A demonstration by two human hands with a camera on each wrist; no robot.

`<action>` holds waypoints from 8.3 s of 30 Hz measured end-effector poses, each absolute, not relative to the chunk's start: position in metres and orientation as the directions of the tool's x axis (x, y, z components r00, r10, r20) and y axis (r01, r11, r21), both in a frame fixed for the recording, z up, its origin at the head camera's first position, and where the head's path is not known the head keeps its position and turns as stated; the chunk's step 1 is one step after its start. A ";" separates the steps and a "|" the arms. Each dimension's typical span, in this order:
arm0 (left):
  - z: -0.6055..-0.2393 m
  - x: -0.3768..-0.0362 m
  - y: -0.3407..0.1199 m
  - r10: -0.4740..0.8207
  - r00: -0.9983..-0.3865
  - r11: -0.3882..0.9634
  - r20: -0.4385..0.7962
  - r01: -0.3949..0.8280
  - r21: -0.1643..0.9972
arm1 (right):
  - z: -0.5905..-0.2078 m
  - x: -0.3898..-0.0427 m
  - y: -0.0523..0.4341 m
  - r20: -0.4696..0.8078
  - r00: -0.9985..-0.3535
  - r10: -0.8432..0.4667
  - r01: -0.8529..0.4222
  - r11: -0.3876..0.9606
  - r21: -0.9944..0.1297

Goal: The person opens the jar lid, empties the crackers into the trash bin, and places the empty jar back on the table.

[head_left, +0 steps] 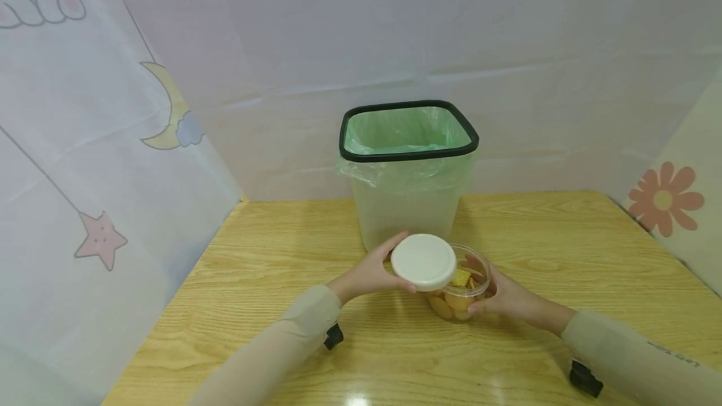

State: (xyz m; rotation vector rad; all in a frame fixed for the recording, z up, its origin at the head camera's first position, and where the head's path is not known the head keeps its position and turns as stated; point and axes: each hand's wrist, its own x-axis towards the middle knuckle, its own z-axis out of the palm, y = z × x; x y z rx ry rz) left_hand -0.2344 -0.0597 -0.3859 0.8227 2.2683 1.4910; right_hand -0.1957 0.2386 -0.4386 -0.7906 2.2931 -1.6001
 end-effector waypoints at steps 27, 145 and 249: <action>-0.391 -0.230 -0.080 0.604 -0.791 0.282 0.095 0.323 0.903 | -0.433 -0.193 0.240 0.112 -0.821 -0.560 -0.303 0.260 -0.917; -0.428 -0.223 -0.118 0.551 -0.828 0.612 -0.106 0.315 0.725 | -0.431 -0.190 0.240 0.091 -0.820 -0.565 -0.266 0.236 -0.935; -0.378 -0.249 -0.148 0.351 -0.935 0.453 0.046 0.212 0.866 | -0.436 -0.192 0.230 0.201 -0.851 -0.486 -0.303 0.142 -0.942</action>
